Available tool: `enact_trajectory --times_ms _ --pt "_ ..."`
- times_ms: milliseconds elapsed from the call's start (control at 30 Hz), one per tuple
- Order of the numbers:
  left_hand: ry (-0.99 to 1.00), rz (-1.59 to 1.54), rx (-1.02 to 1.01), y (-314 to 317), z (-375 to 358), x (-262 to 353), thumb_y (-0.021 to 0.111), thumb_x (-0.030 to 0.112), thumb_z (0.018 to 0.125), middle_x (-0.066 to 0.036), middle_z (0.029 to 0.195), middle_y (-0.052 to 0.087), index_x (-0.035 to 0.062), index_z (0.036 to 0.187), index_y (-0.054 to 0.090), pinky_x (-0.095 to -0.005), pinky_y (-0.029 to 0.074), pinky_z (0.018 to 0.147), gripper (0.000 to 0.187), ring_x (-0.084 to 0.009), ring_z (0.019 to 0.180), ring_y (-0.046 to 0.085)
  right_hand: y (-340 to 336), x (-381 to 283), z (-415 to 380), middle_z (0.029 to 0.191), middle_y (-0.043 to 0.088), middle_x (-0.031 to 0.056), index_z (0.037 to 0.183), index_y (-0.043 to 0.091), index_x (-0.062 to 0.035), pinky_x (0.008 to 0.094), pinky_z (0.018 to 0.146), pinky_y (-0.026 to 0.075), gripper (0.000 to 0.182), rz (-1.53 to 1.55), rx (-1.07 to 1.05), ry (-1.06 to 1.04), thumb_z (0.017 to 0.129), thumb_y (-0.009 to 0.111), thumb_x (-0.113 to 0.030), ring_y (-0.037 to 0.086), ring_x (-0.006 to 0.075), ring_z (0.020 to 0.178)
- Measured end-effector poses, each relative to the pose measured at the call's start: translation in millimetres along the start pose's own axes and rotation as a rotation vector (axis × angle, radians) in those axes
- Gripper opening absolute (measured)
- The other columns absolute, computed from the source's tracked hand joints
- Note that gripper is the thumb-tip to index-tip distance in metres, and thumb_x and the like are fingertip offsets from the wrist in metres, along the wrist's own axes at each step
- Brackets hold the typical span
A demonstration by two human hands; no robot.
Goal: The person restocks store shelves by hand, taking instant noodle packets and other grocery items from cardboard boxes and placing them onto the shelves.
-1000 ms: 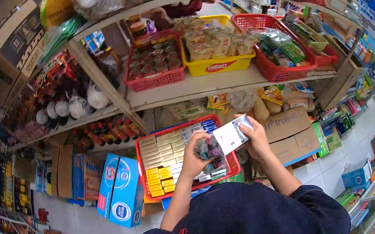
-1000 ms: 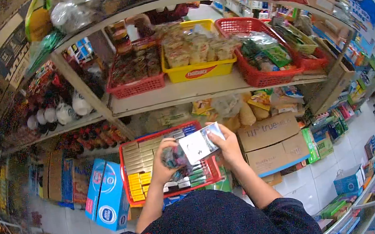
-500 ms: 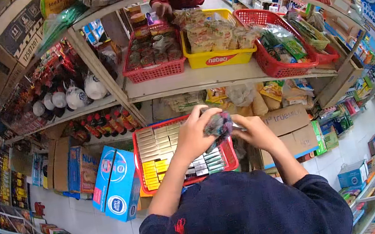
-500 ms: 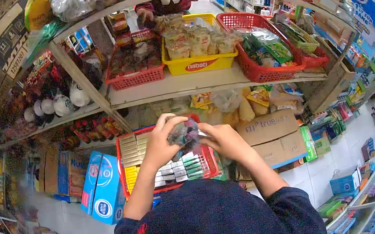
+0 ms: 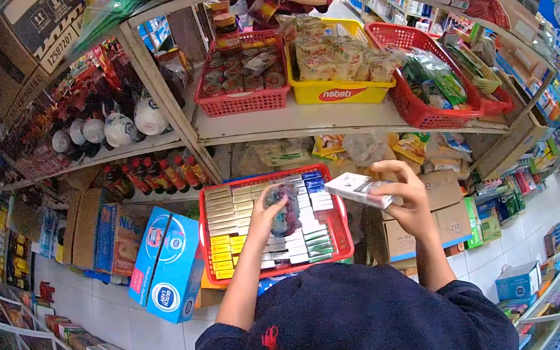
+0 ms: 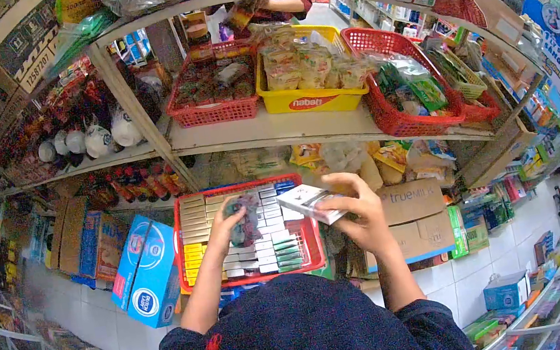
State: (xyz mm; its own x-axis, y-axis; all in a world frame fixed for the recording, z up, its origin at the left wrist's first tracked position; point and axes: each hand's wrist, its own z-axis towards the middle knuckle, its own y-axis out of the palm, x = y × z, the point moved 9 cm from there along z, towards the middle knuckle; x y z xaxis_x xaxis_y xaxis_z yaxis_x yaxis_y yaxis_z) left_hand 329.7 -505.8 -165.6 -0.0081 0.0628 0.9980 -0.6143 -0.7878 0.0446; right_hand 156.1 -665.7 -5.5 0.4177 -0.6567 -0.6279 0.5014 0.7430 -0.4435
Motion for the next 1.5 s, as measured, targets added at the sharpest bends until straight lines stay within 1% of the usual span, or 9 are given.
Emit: enact_trajectory --times_ms 33,167,267,600,733,1000,1133,1267,1500 --pt "-0.125 -0.293 0.051 -2.4 -7.4 3.7 0.064 0.012 0.072 -0.007 0.099 0.057 0.0046 0.104 0.054 -0.0297 0.039 0.086 0.034 -0.018 0.096 0.052 7.3 3.1 0.8 0.109 0.054 0.0126 0.09 0.065 -0.0113 0.0334 0.084 0.041 0.034 -0.031 -0.051 0.021 0.058 0.067 0.001 0.051 0.027 0.102" --pt "0.35 0.226 -0.025 16.4 -28.0 77.7 0.068 0.013 0.067 -0.008 0.101 0.053 0.0077 0.104 0.055 -0.0326 0.037 0.088 0.04 -0.0211 0.101 0.049 47.8 14.9 -5.0 0.108 0.051 0.0133 0.081 0.067 -0.0105 0.0341 0.087 0.038 0.026 0.006 -0.092 0.118 0.058 0.066 0.002 0.048 0.0286 0.104" --pt "0.343 0.408 -0.104 45.7 -42.1 81.9 0.07 0.011 0.064 -0.009 0.099 0.051 0.0075 0.102 0.054 -0.0331 0.039 0.087 0.041 -0.0238 0.099 0.05 72.0 16.6 -11.5 0.102 0.05 0.0133 0.073 0.063 -0.0053 0.0341 0.086 0.038 0.018 0.11 0.008 0.125 0.059 0.062 0.005 0.049 0.0285 0.102" --pt "0.348 0.053 -0.213 67.3 -55.5 63.1 0.07 0.007 0.064 -0.008 0.103 0.049 0.0032 0.102 0.051 -0.031 0.034 0.09 0.043 -0.0213 0.101 0.047 86.7 13.9 -53.9 0.121 0.04 0.0139 0.115 0.038 -0.0002 0.0382 0.102 0.023 0.049 0.557 0.449 0.185 0.069 0.043 0.014 0.032 0.0286 0.122" --pt "0.246 -0.14 -0.222 72.3 -66.8 49.2 0.07 0.005 0.064 -0.007 0.105 0.048 0.005 0.106 0.048 -0.0293 0.032 0.092 0.047 -0.0175 0.103 0.045 91.2 9.0 -60.1 0.125 0.039 0.018 0.122 0.036 0.0069 0.0363 0.101 0.024 0.054 0.493 0.368 0.241 0.081 0.04 -0.028 0.036 0.0261 0.119" --pt "0.438 0.01 -0.107 54.5 -82.0 85.3 0.072 0.007 0.061 -0.007 0.096 0.048 0.0054 0.101 0.05 -0.0288 0.037 0.085 0.046 -0.0176 0.094 0.047 114.8 -7.8 -60.3 0.123 0.035 0.0149 0.126 0.022 0.0003 0.0369 0.099 0.022 0.068 0.519 0.298 0.276 0.083 0.04 -0.049 0.032 0.0245 0.118" --pt "0.175 -0.079 -0.045 45.5 -68.8 45.5 0.068 0.002 0.062 -0.008 0.097 0.049 0.0062 0.101 0.049 -0.0292 0.036 0.086 0.043 -0.0184 0.096 0.048 110.9 -21.2 -50.3 0.118 0.037 0.015 0.122 0.027 -0.0011 0.0386 0.1 0.022 0.066 0.468 0.387 0.255 0.078 0.049 -0.045 0.034 0.0247 0.115" --pt "0.548 0.105 0.004 35.1 -88.3 101.6 0.067 0.001 0.061 -0.01 0.097 0.049 0.0049 0.101 0.05 -0.0327 0.036 0.086 0.043 -0.024 0.095 0.048 133.9 0.1 -44.8 0.117 0.039 0.0139 0.12 0.03 -0.0017 0.0366 0.098 0.025 0.066 0.664 0.397 0.345 0.076 0.049 -0.047 0.037 0.0231 0.113" --pt "0.229 -0.626 0.137 -51.4 -32.3 35.9 0.062 0.007 0.071 -0.005 0.1 0.049 0.0041 0.104 0.047 -0.0281 0.037 0.085 0.036 -0.0162 0.097 0.048 187.6 -50.2 42.2 0.115 0.038 0.01 0.115 0.04 -0.0036 0.035 0.097 0.026 0.055 0.393 0.046 0.16 0.071 0.064 -0.027 0.039 0.0214 0.111"
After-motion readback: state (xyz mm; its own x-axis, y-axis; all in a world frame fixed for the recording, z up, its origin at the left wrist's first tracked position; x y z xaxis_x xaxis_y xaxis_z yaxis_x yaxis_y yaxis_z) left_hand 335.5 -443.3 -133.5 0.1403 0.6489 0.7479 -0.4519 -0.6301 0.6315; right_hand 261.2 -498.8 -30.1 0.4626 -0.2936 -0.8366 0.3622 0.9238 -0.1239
